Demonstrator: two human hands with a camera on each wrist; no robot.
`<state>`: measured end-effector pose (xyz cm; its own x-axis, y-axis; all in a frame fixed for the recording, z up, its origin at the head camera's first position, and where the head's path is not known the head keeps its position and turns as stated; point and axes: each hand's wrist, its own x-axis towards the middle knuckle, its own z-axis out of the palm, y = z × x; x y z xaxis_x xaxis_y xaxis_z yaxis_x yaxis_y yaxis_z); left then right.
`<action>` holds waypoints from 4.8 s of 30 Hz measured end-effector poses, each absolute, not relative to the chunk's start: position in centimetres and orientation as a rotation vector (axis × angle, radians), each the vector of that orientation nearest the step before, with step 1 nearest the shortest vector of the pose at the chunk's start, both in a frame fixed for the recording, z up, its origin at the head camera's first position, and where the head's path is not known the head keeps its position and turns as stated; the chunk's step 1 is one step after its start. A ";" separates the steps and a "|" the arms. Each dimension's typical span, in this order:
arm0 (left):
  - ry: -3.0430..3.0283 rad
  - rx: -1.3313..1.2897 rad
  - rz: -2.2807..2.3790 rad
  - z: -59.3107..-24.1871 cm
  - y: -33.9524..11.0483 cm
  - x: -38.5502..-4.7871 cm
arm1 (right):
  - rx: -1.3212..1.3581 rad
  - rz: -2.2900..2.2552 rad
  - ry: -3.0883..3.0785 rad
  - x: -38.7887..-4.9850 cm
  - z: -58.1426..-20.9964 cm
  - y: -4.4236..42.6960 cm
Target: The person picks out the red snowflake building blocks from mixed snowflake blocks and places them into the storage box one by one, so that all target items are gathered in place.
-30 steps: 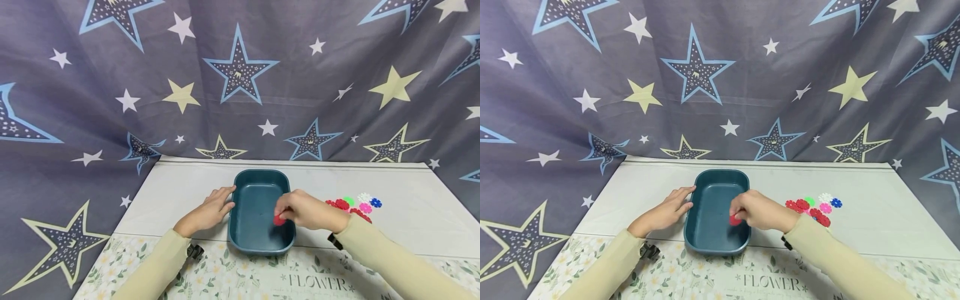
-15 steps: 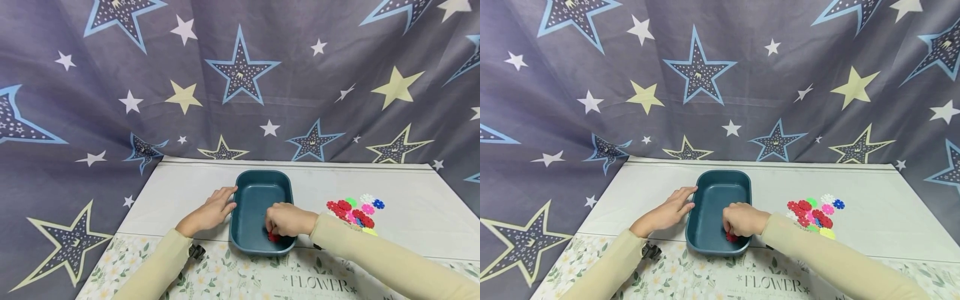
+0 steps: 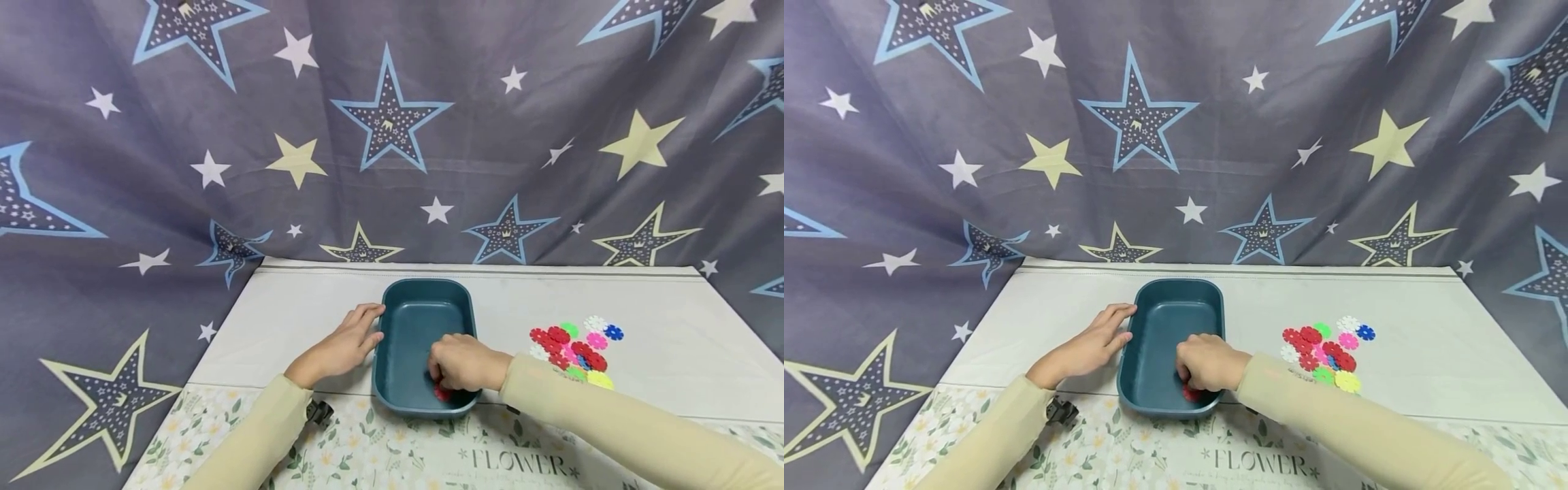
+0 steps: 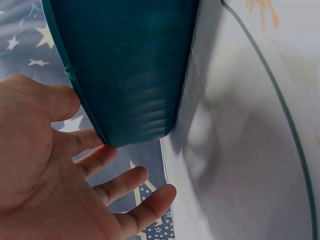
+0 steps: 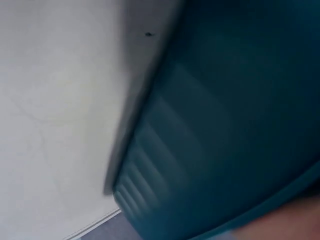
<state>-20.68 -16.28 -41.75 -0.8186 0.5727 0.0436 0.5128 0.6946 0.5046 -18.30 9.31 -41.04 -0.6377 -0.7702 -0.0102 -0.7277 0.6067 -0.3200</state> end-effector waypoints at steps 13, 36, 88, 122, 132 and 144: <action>2.793 0.885 0.767 -41.6 -16.4 -20.5 | -1.343 -0.731 2.917 -18.0 -37.6 14.4; 2.782 0.894 0.794 -41.9 -16.5 -20.6 | -0.609 -0.672 3.030 -18.8 -41.5 29.6; 2.819 0.834 0.723 -42.4 -16.6 -20.8 | -1.410 -0.812 2.526 -20.8 -40.1 11.5; 2.815 0.858 0.739 -42.1 -16.6 -20.7 | -1.496 -0.672 2.799 -19.5 -38.0 15.3; 2.809 0.853 0.755 -42.4 -16.5 -20.8 | -1.169 -0.664 2.917 -18.9 -38.1 24.1; 2.817 0.854 0.748 -42.3 -16.7 -20.8 | -0.822 -0.699 2.849 -19.4 -42.7 29.0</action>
<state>-20.79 -16.74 -42.34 -0.8368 0.5460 0.0417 0.4947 0.7212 0.4849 -19.39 29.02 -42.67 -0.8502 -0.5253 0.0347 -0.4818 0.7498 -0.4536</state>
